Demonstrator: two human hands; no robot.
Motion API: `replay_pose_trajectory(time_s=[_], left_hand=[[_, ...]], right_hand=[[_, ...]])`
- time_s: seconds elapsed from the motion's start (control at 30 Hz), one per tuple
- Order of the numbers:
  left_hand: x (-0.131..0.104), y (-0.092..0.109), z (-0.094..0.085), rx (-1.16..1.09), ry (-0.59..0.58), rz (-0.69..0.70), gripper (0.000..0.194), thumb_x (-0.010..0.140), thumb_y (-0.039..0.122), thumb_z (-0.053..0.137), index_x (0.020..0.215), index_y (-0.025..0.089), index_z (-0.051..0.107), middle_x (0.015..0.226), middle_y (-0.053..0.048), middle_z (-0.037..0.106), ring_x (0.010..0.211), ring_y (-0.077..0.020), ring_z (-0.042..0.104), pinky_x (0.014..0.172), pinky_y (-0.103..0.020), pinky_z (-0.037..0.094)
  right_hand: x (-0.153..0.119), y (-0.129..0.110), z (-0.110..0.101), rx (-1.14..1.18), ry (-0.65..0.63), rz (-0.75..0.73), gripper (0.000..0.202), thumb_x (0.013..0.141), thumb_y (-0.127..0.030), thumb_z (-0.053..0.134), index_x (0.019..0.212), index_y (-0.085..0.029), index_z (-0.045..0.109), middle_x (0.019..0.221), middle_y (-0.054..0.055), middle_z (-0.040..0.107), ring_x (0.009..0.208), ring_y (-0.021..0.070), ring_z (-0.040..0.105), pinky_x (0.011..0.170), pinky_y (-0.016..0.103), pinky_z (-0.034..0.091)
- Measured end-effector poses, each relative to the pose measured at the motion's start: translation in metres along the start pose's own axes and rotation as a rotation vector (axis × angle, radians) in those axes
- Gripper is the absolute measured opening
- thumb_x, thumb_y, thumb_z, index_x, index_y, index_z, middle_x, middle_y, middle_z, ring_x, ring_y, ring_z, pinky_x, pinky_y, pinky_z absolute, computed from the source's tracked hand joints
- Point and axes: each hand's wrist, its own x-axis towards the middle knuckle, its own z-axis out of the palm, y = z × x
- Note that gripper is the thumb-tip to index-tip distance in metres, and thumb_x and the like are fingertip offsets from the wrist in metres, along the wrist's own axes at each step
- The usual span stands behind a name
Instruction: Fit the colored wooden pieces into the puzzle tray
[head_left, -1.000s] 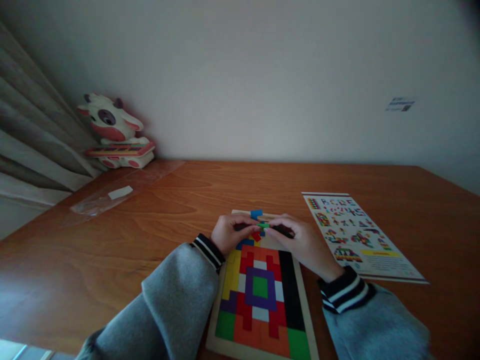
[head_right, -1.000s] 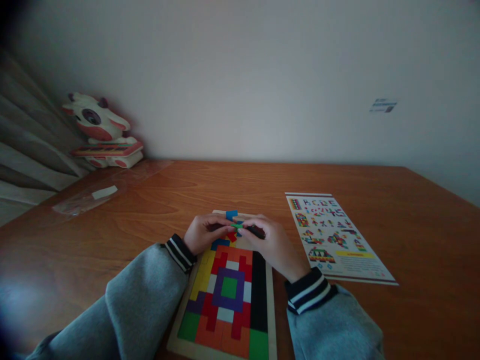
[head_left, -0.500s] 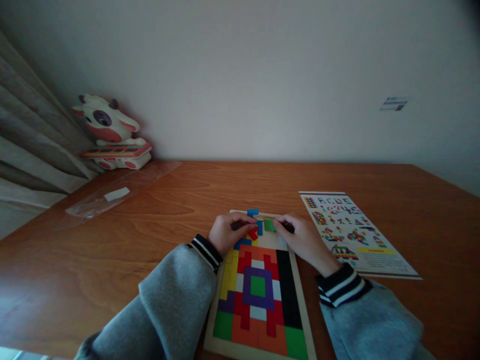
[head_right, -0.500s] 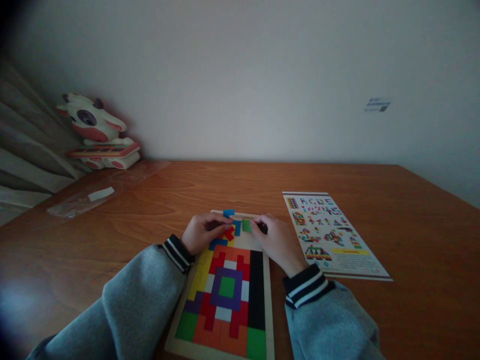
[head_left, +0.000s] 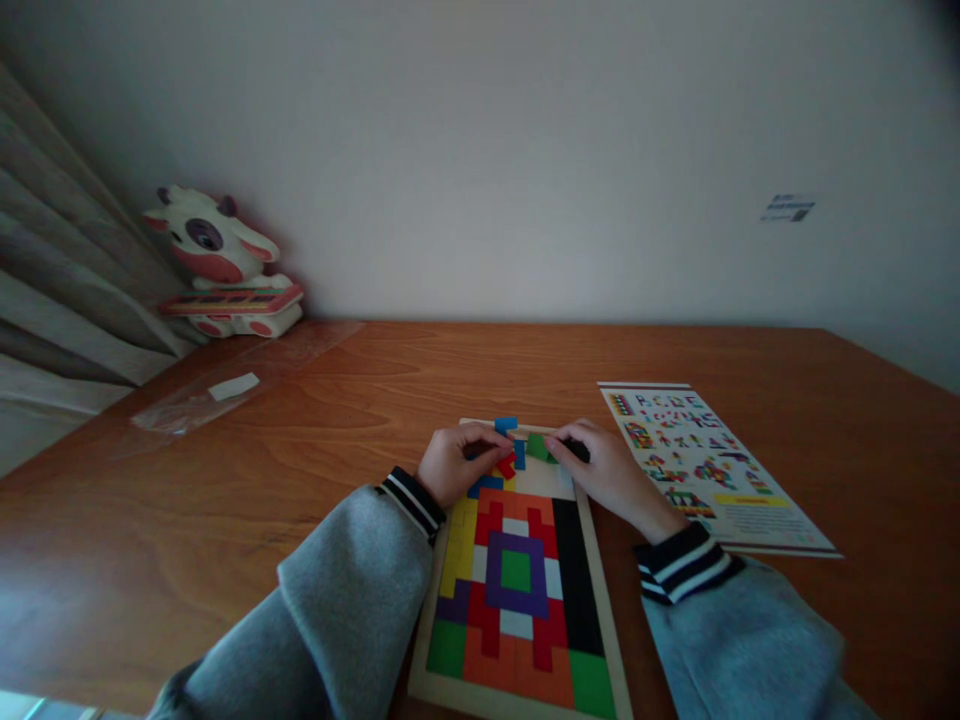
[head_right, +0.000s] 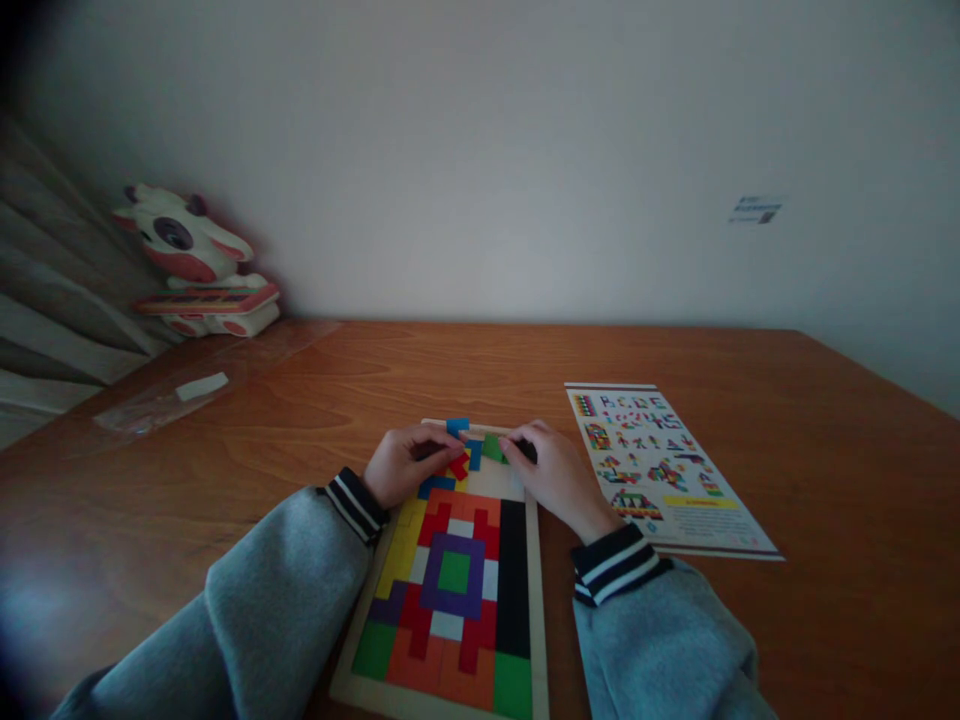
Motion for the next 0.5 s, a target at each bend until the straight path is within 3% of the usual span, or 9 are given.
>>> replay_pose_trajectory(time_s=[0.13,0.33,0.5], left_hand=[[-0.0001,-0.0008,-0.0004,-0.003,0.002,0.003,0.017,0.083,0.03,0.069,0.089,0.015,0.075,0.095,-0.009,0.074,0.085,-0.0184,0.071,0.079,-0.029,0.058],[-0.0009,-0.0026,-0.0006,0.01,0.004,-0.01,0.019,0.083,0.033,0.069,0.09,0.017,0.075,0.096,-0.008,0.075,0.088,-0.0187,0.07,0.081,-0.03,0.058],[-0.0008,-0.0035,-0.0002,-0.005,0.009,-0.006,0.021,0.083,0.035,0.069,0.09,0.016,0.075,0.097,-0.009,0.074,0.088,-0.0191,0.071,0.082,-0.03,0.058]], right_hand=[[0.0002,-0.0003,0.0028,-0.08,0.045,0.023,0.019,0.085,-0.037,0.064,0.092,-0.019,0.067,0.094,0.008,0.066,0.086,0.023,0.065,0.076,0.036,0.049],[0.0008,-0.0041,0.0058,-0.073,0.091,0.02,0.026,0.093,-0.041,0.052,0.093,-0.021,0.068,0.095,0.009,0.065,0.089,0.0236,0.065,0.08,0.038,0.05],[-0.0001,-0.0027,0.0069,-0.052,0.074,0.046,0.024,0.085,-0.04,0.065,0.1,-0.021,0.068,0.1,0.009,0.064,0.092,0.0246,0.065,0.081,0.038,0.051]])
